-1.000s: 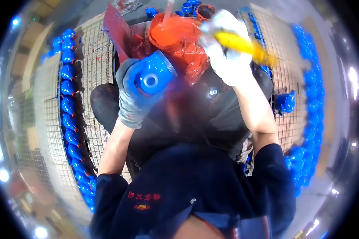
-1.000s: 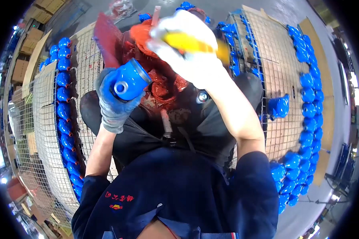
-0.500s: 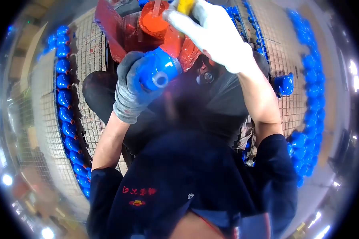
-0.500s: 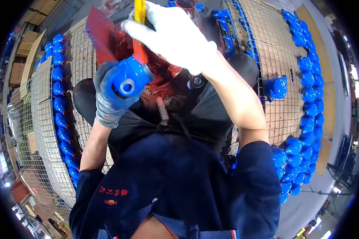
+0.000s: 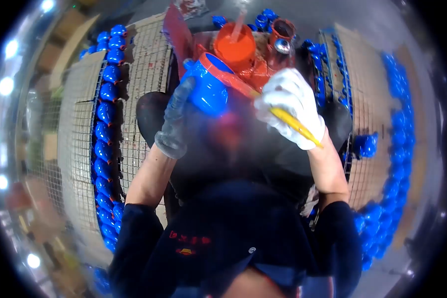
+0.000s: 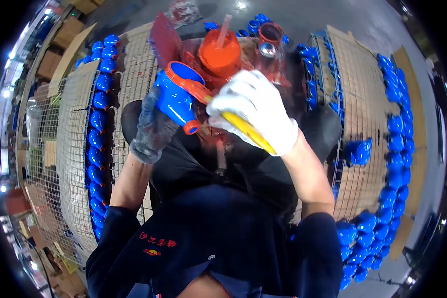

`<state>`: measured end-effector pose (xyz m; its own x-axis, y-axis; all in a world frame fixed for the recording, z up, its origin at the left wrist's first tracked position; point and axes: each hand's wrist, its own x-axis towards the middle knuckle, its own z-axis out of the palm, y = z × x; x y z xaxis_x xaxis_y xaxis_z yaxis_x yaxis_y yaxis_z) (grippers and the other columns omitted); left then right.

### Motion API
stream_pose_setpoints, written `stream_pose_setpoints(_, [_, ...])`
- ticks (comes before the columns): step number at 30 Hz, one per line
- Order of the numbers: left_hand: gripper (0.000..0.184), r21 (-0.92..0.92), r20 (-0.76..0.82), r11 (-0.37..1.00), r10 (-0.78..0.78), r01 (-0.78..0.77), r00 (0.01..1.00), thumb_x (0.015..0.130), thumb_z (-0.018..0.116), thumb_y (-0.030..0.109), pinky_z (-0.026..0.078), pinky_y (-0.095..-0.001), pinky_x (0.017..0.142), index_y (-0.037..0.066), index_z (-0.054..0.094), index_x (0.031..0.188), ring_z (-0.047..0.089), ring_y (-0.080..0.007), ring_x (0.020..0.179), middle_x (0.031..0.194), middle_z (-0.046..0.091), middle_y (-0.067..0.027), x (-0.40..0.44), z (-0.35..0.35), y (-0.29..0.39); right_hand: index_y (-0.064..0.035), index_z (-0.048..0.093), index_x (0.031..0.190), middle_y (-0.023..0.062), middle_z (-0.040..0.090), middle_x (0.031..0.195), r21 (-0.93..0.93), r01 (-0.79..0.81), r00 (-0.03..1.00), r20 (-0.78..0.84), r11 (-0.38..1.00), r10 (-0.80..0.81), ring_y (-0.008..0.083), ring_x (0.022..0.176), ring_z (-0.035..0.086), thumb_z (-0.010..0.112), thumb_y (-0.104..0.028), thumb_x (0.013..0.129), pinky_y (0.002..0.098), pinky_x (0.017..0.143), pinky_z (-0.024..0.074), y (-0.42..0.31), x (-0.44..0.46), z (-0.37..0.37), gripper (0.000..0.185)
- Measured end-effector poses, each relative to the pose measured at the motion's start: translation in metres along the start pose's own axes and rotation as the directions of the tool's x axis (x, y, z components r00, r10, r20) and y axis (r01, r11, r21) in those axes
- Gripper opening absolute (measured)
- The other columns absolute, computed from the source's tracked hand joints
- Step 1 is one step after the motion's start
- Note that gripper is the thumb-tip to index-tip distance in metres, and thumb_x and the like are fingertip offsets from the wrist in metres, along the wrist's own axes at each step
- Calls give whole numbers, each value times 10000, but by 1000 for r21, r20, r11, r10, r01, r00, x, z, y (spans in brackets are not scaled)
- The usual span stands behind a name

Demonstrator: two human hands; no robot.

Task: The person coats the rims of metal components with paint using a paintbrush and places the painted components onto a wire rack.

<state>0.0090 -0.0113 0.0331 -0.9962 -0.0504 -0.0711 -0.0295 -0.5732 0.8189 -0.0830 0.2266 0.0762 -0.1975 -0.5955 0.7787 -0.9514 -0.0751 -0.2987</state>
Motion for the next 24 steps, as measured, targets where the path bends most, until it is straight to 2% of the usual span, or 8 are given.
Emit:
stream_pose_setpoints(2, [808,-224,18,972,-64,67,998,951,607,576,519,-463,1044,17,398,1496,599,-310,1247,1408,559,-184,-1,-1,7,-167,690,1028,19,632,931,-17,21,1000,-15,1000,-21,260,877,623,888,-134,647,376,775,479,5,-6,3,430])
stream_pose_setpoints(7, [772,-683,91,666,-329,299,940,1000,484,614,601,-324,544,-7,412,1453,700,-359,789,1182,613,-325,-3,-6,28,-71,747,1030,97,637,1079,313,-152,988,29,937,150,255,974,632,831,-48,719,356,817,528,24,-22,6,323])
stream_pose_setpoints(12, [675,-775,176,488,-444,402,879,1048,452,500,592,-341,566,-59,420,1426,693,-367,804,1160,615,-336,5,-52,20,-25,718,951,159,655,1046,575,-235,945,-53,784,322,310,1019,601,747,31,765,386,839,487,29,-28,14,196])
stream_pose_setpoints(16, [653,-237,-37,955,-194,180,980,1009,571,452,617,-396,786,-32,449,1430,693,-341,1006,1250,625,-236,-1,-22,32,-27,682,939,141,685,1032,624,-179,885,-236,761,401,277,992,636,659,-65,924,341,835,500,37,-30,3,48])
stream_pose_setpoints(18, [676,228,-162,971,-38,74,986,959,671,446,598,-383,856,5,467,1429,689,-299,1019,1234,643,-173,1,-21,22,-29,670,1065,139,701,1039,682,-63,869,-322,729,376,245,978,662,620,-80,975,345,835,522,50,-30,0,115])
stream_pose_setpoints(21, [819,927,-8,358,322,-114,947,737,900,414,565,-362,860,63,507,1364,665,-262,1046,1217,630,-132,-2,-10,9,-48,702,1096,92,725,1024,635,-338,741,-276,695,612,179,875,705,657,-165,978,301,781,548,35,4,-10,172])
stream_pose_setpoints(23, [840,914,404,-165,444,-370,800,679,914,462,579,-432,727,76,504,1304,674,-341,927,1114,604,-159,-2,-1,1,-23,673,1060,97,683,843,542,-554,702,-105,632,705,178,749,650,636,-269,1001,329,710,511,24,37,-19,256])
stream_pose_setpoints(24, [855,936,350,-167,336,-310,875,640,934,425,577,-430,814,88,529,1313,683,-355,970,1199,614,-144,-10,5,4,-6,658,1029,110,663,778,460,-636,692,-17,620,722,185,690,626,626,-311,1007,340,672,493,24,46,-21,308])
